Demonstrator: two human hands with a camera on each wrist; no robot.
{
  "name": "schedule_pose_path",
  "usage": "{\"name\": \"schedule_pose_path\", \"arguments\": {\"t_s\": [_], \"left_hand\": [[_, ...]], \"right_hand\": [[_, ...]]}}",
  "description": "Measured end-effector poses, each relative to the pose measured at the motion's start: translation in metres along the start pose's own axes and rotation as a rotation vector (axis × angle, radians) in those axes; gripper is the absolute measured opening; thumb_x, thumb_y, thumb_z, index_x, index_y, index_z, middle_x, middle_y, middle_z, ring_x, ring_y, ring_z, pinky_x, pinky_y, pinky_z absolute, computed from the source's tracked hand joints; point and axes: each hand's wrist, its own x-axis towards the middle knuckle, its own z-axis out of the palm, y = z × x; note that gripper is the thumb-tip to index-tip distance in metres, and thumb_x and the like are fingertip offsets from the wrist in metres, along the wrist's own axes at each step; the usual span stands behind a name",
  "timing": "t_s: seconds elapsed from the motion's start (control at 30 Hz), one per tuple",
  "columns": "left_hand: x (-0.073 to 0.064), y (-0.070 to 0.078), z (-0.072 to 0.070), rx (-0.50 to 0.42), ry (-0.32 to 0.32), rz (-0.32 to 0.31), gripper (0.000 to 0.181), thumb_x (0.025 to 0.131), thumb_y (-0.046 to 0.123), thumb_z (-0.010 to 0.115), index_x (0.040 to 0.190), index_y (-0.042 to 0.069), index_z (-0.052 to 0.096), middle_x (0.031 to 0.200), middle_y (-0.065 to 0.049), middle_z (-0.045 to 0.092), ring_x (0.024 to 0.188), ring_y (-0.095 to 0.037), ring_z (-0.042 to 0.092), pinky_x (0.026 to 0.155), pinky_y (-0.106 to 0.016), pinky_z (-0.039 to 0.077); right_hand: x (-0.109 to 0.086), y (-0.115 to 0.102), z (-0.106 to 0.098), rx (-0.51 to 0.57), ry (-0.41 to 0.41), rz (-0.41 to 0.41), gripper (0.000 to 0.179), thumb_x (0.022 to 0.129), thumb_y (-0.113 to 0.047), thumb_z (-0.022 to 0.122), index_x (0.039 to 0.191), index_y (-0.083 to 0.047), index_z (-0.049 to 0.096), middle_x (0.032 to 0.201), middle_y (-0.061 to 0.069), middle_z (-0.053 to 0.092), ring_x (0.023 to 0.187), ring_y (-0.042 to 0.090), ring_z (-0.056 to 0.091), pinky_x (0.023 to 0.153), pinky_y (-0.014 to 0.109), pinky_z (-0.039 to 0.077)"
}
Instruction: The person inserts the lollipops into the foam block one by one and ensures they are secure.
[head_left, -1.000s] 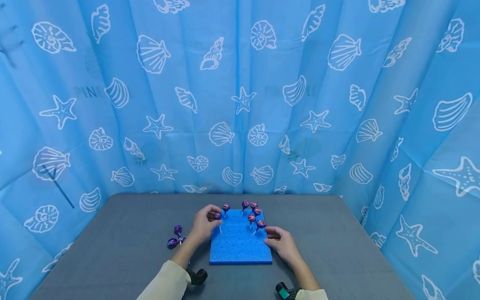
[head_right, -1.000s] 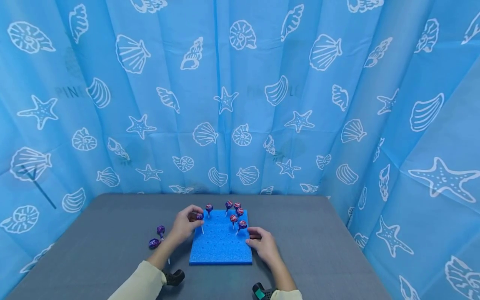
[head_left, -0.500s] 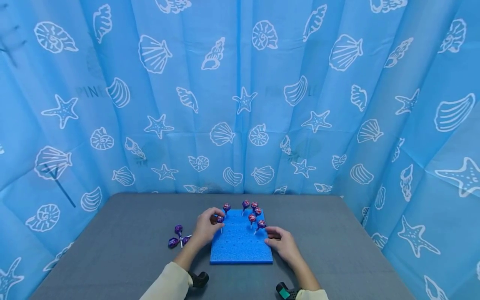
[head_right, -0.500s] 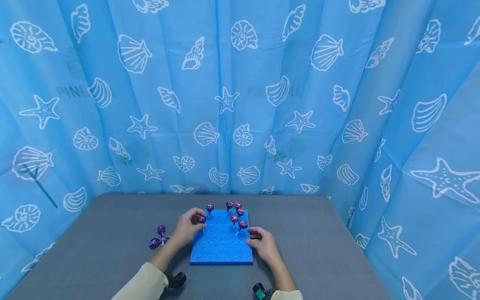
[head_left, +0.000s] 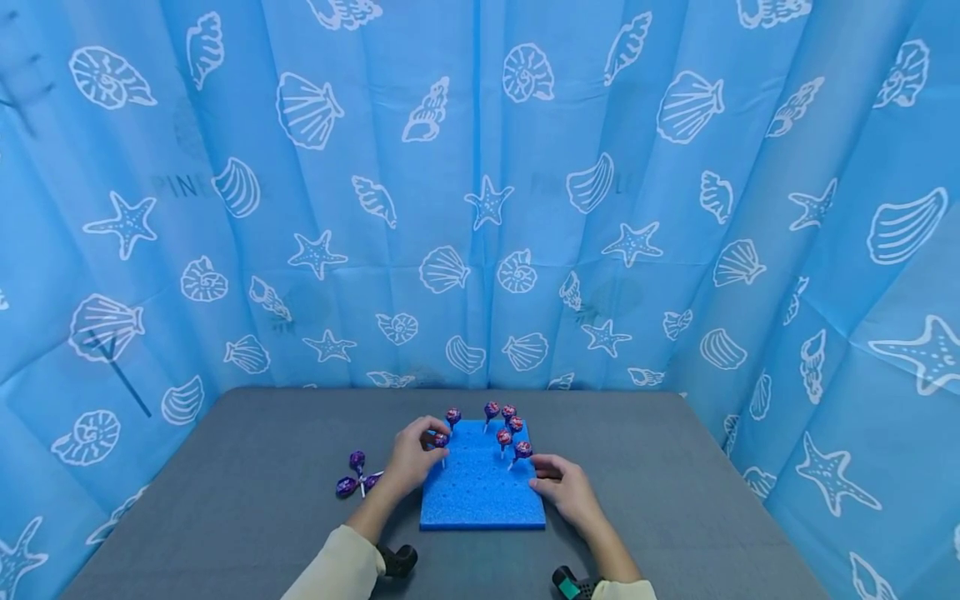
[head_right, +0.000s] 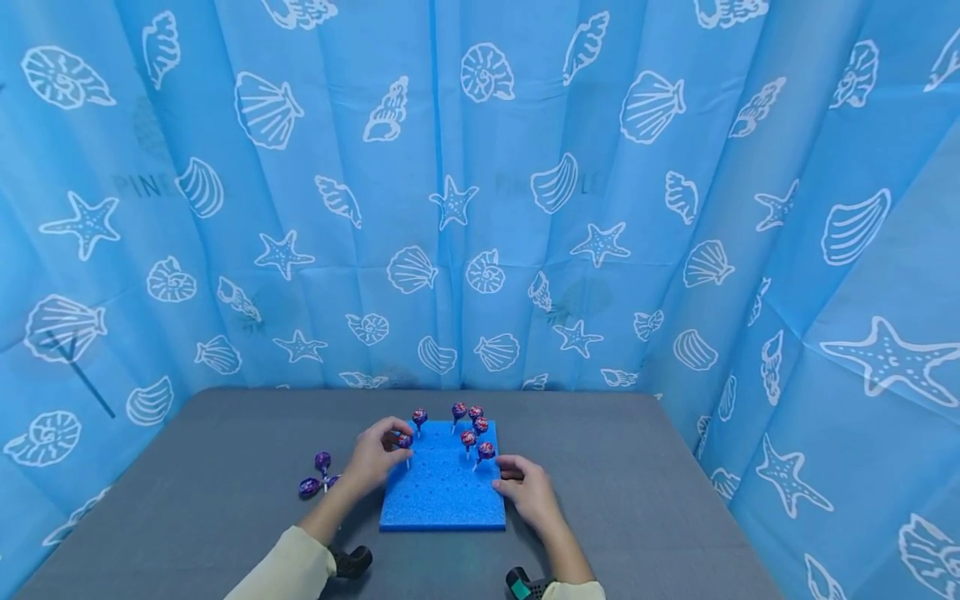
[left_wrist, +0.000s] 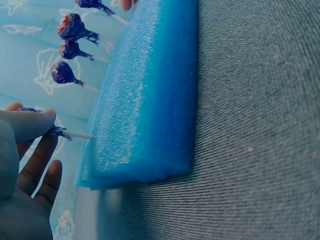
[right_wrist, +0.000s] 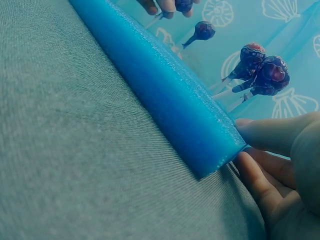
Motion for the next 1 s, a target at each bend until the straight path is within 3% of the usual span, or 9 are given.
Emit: {"name": "schedule_pose_path", "arguments": {"t_s": [0.37, 0.6, 1.0], "left_hand": [[0.000, 0.004, -0.010, 0.012, -0.043, -0.019, 0.030, 0.086, 0.005, 0.073, 0.114, 0.017, 0.066, 0.110, -0.001, 0.060, 0.098, -0.022, 0.059, 0.083, -0.040, 0.051], [-0.003, 0.005, -0.021, -0.008, -0.029, -0.011, 0.031, 0.085, 0.008, 0.076, 0.112, 0.018, 0.067, 0.112, -0.005, 0.062, 0.100, -0.024, 0.061, 0.086, -0.044, 0.051], [-0.007, -0.004, -0.049, 0.038, -0.009, -0.025, 0.035, 0.083, 0.010, 0.078, 0.115, 0.019, 0.067, 0.116, 0.001, 0.061, 0.106, -0.022, 0.061, 0.089, -0.046, 0.048]], "right_hand": [[0.002, -0.001, -0.001, 0.012, -0.005, 0.014, 0.033, 0.089, -0.007, 0.070, 0.121, -0.005, 0.064, 0.113, 0.009, 0.066, 0.103, 0.026, 0.062, 0.087, 0.042, 0.051], [0.001, -0.001, -0.001, 0.022, -0.001, 0.015, 0.033, 0.089, -0.006, 0.070, 0.121, -0.005, 0.064, 0.113, 0.008, 0.066, 0.102, 0.025, 0.062, 0.088, 0.043, 0.051], [0.000, -0.003, -0.001, 0.015, -0.014, 0.013, 0.035, 0.090, -0.008, 0.070, 0.124, -0.004, 0.062, 0.116, 0.010, 0.065, 0.104, 0.027, 0.061, 0.089, 0.043, 0.050]]}}
